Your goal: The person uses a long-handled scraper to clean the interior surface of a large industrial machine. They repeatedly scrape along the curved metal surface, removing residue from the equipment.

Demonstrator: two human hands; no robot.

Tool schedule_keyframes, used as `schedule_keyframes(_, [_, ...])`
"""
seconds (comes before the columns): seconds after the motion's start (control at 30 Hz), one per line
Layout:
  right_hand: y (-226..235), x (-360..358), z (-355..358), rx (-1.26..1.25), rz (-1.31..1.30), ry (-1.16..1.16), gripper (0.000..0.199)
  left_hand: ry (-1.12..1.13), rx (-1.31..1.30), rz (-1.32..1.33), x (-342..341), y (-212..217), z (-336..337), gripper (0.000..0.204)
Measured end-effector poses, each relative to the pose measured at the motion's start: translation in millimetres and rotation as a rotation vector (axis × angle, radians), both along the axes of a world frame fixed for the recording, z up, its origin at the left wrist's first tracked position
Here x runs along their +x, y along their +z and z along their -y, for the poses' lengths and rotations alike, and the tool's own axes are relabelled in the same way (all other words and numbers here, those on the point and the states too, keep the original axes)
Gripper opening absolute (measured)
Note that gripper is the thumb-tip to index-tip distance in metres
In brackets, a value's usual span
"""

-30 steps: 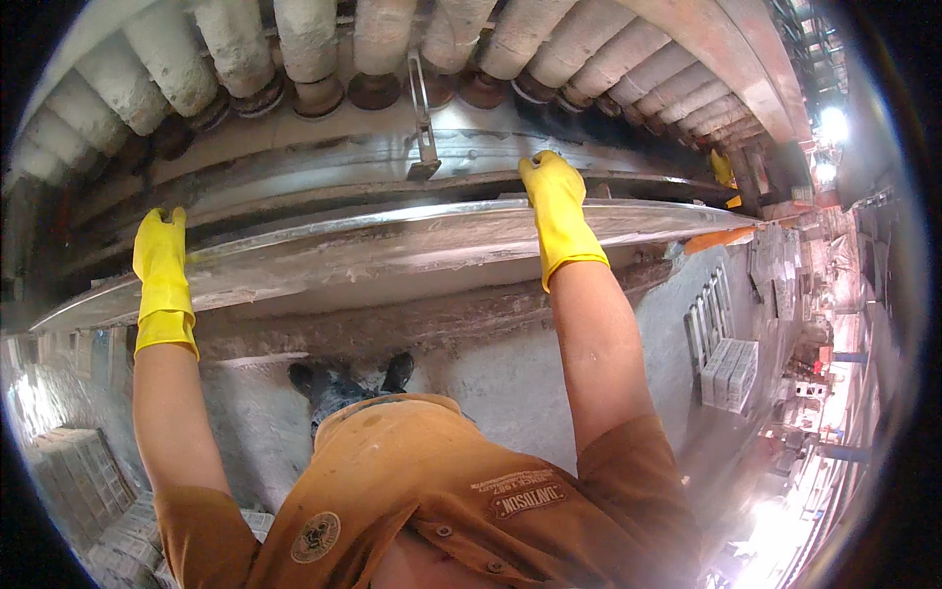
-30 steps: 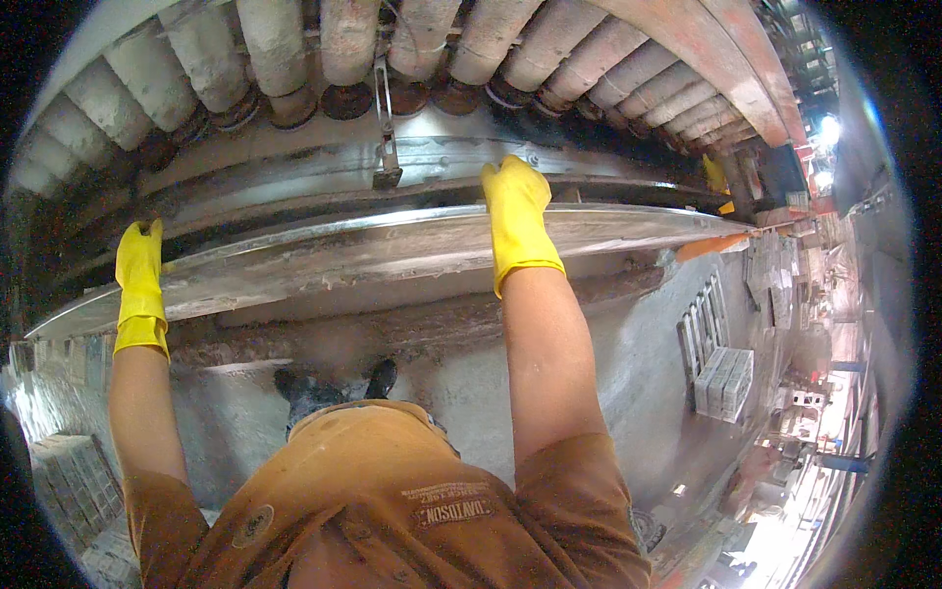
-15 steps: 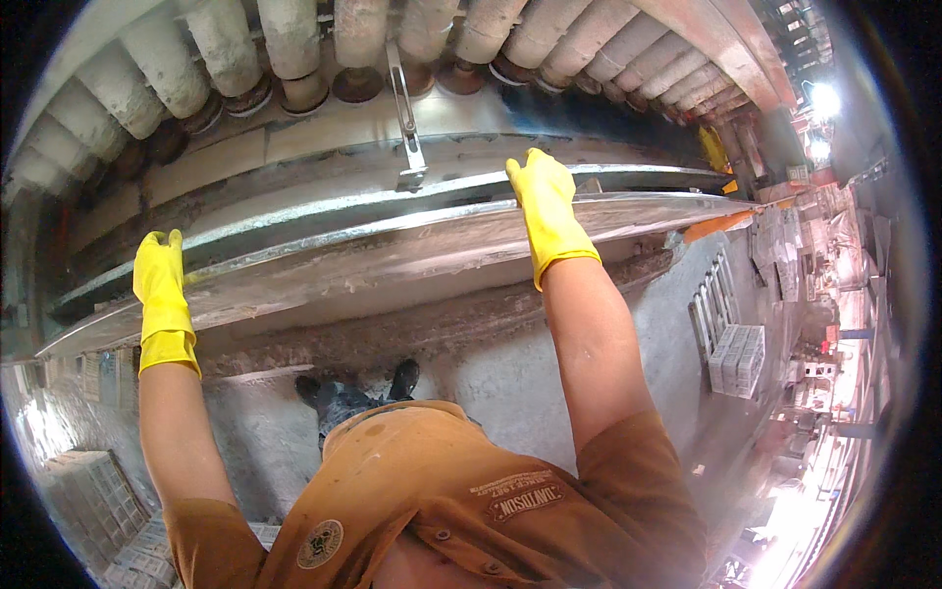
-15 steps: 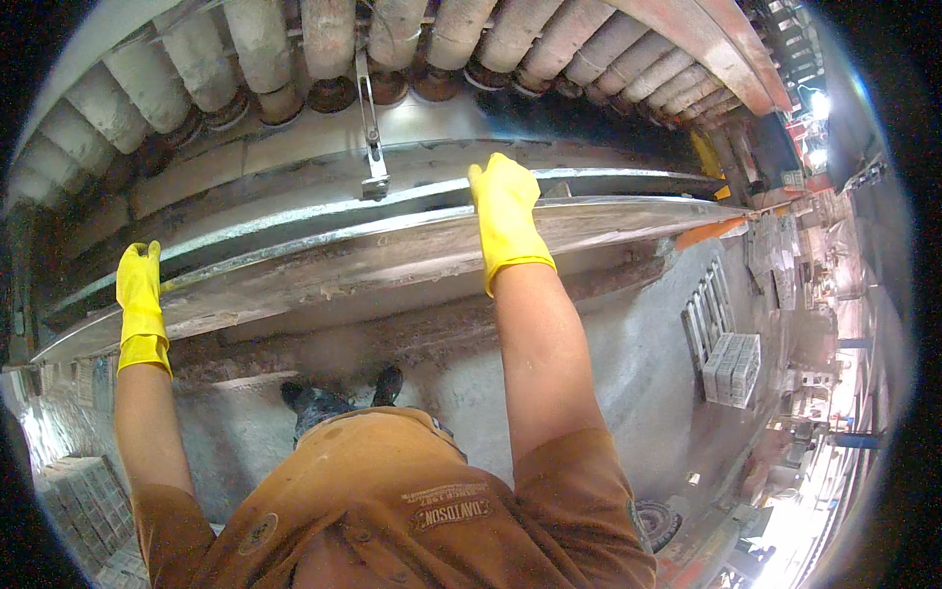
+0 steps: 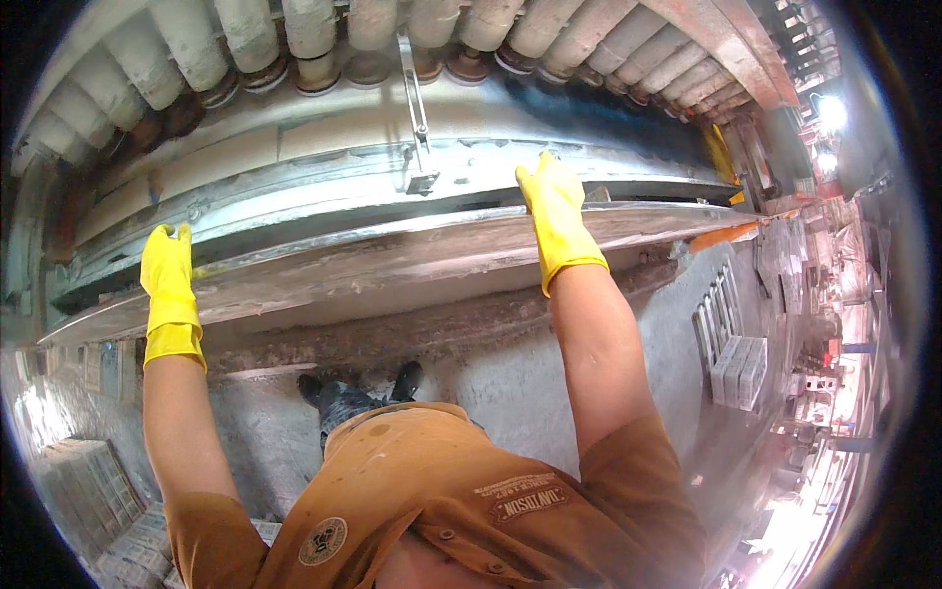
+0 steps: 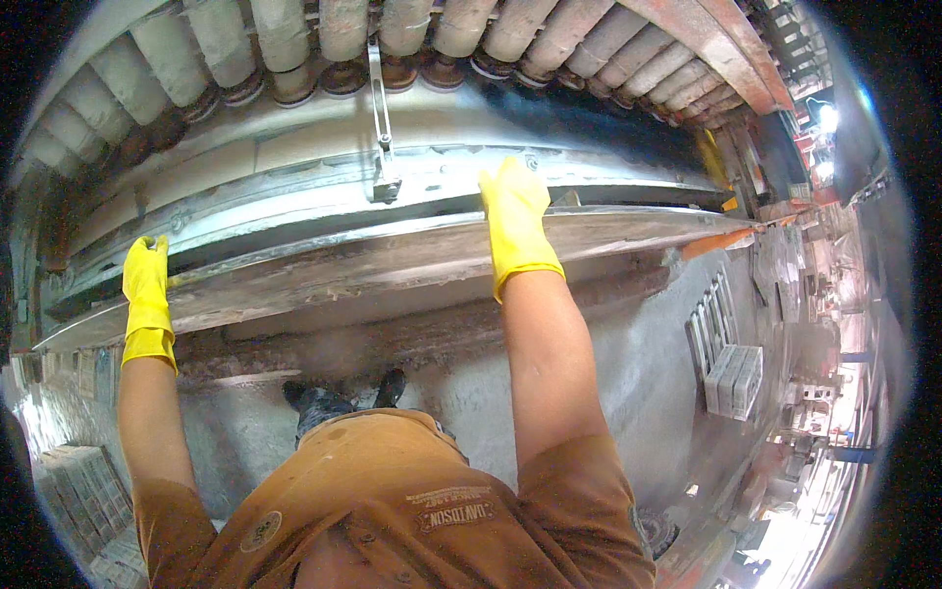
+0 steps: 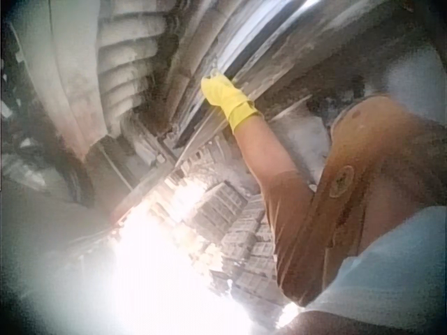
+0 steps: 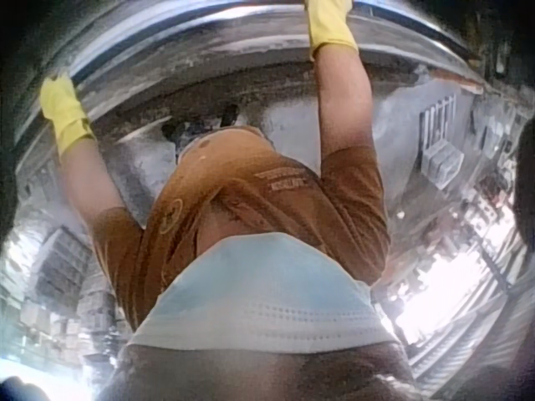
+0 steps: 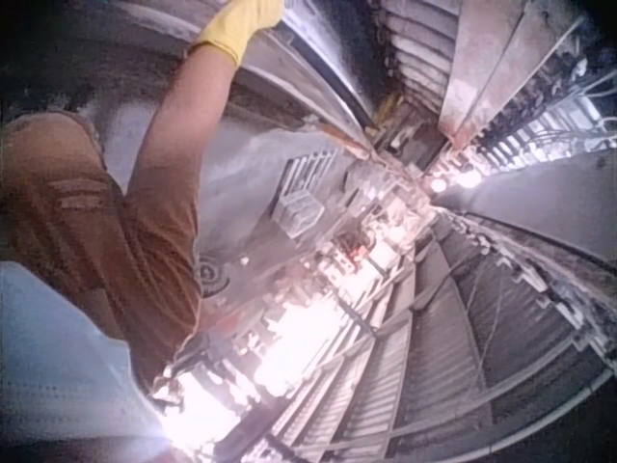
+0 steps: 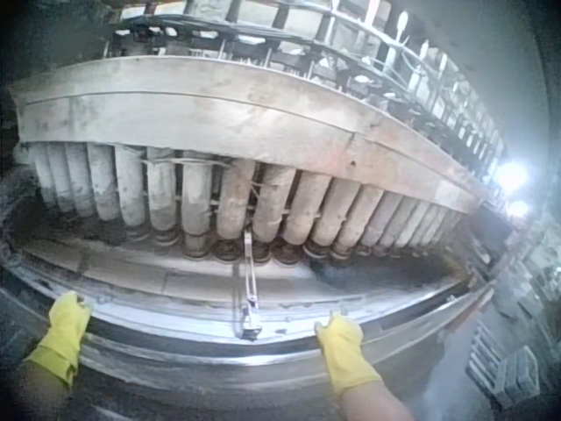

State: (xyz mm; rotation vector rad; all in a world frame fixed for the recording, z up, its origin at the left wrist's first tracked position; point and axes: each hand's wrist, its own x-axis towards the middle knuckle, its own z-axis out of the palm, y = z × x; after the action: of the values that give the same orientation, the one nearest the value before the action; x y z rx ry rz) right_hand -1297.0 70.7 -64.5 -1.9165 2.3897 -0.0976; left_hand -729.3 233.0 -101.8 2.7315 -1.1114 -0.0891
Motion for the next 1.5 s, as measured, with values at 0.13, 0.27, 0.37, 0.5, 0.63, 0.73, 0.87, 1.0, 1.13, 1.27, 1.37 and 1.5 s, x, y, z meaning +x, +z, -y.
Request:
schedule_keyframes(0.13, [6.7, 2.4, -5.6, 0.043, 0.012, 0.089, 0.067, 0.054, -0.025, -0.073, 1.4, -1.7, -4.0, 0.054])
schedule_keyframes(0.27, [-11.5, -4.9, -5.1, -0.155, -0.003, 0.133, 0.049, 0.021, -0.007, 0.008, -10.0, 10.8, -9.0, 0.056])
schedule_keyframes(0.37, [-22.2, -15.1, -1.2, -0.111, -0.015, 0.112, 0.055, 0.024, -0.055, 0.028, -3.9, 1.7, -7.8, 0.053])
schedule_keyframes(0.5, [-18.9, -10.4, 3.1, -0.051, -0.051, 0.063, 0.060, 0.031, -0.062, 0.044, -5.8, 4.7, -7.0, 0.050])
schedule_keyframes(0.63, [-11.8, -6.0, 2.5, -0.011, -0.055, 0.047, 0.065, 0.071, -0.060, 0.032, -17.5, 15.4, -8.6, 0.046])
schedule_keyframes(0.73, [-15.0, -10.3, 4.4, -0.005, -0.040, 0.025, 0.066, 0.088, -0.060, 0.026, -21.2, 18.7, -5.5, 0.042])
schedule_keyframes(0.87, [-17.0, -7.5, 7.8, 0.004, -0.028, 0.031, 0.066, 0.105, -0.065, 0.033, -20.3, 17.2, -7.9, 0.041])
schedule_keyframes(1.0, [-20.7, -13.0, 8.1, -0.032, -0.060, 0.061, 0.067, 0.105, -0.034, 0.002, -22.8, 23.9, -5.5, 0.041])
schedule_keyframes(1.13, [-21.7, -14.7, 11.4, -0.040, -0.056, 0.066, 0.068, 0.117, -0.023, -0.024, -22.6, 28.4, -5.7, 0.041])
schedule_keyframes(1.27, [-22.6, -16.8, 14.7, -0.003, -0.041, 0.030, 0.067, 0.123, 0.015, -0.080, -22.6, 35.6, -2.9, 0.046])
schedule_keyframes(1.37, [-22.6, -12.7, 13.6, -0.010, -0.026, 0.041, 0.067, 0.129, 0.004, -0.082, -19.8, 31.4, -6.8, 0.044])
schedule_keyframes(1.5, [-14.5, -6.7, 13.3, 0.040, 0.066, -0.017, 0.065, 0.117, 0.008, -0.067, -17.0, 31.2, -6.1, 0.042])
